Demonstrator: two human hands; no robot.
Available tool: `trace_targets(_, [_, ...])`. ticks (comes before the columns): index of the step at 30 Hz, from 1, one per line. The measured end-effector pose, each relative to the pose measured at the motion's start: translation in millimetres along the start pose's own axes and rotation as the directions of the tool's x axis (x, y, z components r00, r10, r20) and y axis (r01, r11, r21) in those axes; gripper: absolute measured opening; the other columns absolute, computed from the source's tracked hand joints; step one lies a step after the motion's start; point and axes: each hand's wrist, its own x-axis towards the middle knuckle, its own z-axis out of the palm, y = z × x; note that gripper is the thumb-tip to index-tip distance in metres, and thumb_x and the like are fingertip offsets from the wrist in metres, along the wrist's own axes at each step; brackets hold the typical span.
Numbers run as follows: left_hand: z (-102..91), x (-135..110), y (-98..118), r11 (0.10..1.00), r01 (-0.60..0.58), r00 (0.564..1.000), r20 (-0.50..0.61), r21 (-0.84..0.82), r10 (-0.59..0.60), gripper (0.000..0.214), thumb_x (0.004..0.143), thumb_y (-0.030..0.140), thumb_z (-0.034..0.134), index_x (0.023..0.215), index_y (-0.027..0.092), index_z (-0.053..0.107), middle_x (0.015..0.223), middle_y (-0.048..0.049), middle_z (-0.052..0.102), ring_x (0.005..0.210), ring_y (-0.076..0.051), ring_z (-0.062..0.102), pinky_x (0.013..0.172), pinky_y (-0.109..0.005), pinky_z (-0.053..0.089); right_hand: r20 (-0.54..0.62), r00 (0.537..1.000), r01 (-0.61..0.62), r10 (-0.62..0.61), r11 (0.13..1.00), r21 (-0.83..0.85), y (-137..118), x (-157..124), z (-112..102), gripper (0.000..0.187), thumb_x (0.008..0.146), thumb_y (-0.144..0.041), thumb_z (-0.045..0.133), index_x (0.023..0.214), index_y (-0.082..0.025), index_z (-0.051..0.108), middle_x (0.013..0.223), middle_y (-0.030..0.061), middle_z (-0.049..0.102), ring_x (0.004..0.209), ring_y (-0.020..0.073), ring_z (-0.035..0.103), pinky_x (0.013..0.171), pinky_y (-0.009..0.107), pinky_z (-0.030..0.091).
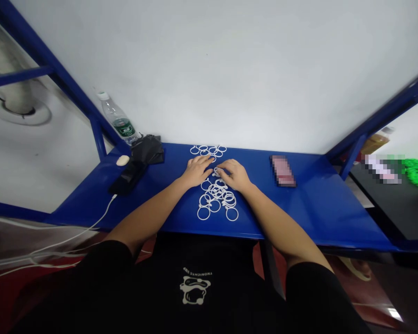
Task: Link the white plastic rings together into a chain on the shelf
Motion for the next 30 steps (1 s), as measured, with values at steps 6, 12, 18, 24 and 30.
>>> trace_targets(6, [-3.8,2,3,1.000,-0.013,0.996,0.085,-0.006,0.013,0.047,0.106,0.033,0.061,0.153,0.030,0.057,0.156,-0.0076,0.061,0.145,-0.034,0.052,0.119,-0.057,0.037,-0.024,1.000,-0.013,0.013,1.000,-0.004,4,-2,4,0.025,0.107,-0.041,0.058,0.109,-0.024,0.077,0.102,0.0084,0.080,0.095,0.0256,0.074,0.091,0.046,0.058])
trace_targets(12, [-4.9,3,1,0.995,-0.021,0.999,-0.031,-0.097,0.018,0.030,0.095,0.018,0.075,0.124,0.022,0.075,0.109,-0.0062,0.079,0.106,-0.027,0.070,0.099,-0.044,0.053,-0.009,0.996,-0.088,0.088,0.996,-0.019,14,-5,7,0.025,0.107,-0.042,0.058,0.109,-0.025,0.077,0.101,0.0083,0.080,0.096,0.0272,0.073,0.090,0.047,0.059])
trace_targets(18, [-5.4,1,11,0.940,-0.257,0.932,-0.315,-0.226,0.179,0.012,0.095,0.018,0.076,0.107,0.020,0.076,0.101,-0.0052,0.077,0.101,-0.021,0.072,0.095,-0.040,0.058,-0.023,0.981,-0.190,0.190,0.982,0.023,16,-8,9,0.037,0.105,-0.049,0.061,0.132,-0.025,0.069,0.100,0.0075,0.079,0.095,0.0277,0.074,0.090,0.047,0.061])
trace_targets(24, [-5.4,-3,18,0.893,-0.379,0.868,-0.427,-0.243,0.253,0.009,0.097,0.020,0.074,0.106,0.021,0.074,0.106,-0.0062,0.078,0.106,-0.022,0.073,0.098,-0.044,0.060,-0.058,0.983,-0.164,0.174,0.977,0.136,10,-8,6,0.034,0.103,-0.046,0.065,0.129,-0.026,0.072,0.105,0.0075,0.080,0.090,0.0245,0.076,0.084,0.041,0.063])
trace_targets(30, [-8.3,-5,23,0.922,-0.272,0.900,-0.412,-0.277,0.142,0.042,0.100,0.015,0.070,0.140,0.023,0.061,0.110,-0.0046,0.081,0.115,-0.023,0.073,0.109,-0.049,0.053,-0.109,0.993,-0.042,0.050,0.996,0.074,-2,-3,5,0.016,0.104,-0.031,0.062,0.099,-0.027,0.076,0.094,0.0047,0.080,0.087,0.0220,0.074,0.083,0.039,0.061])
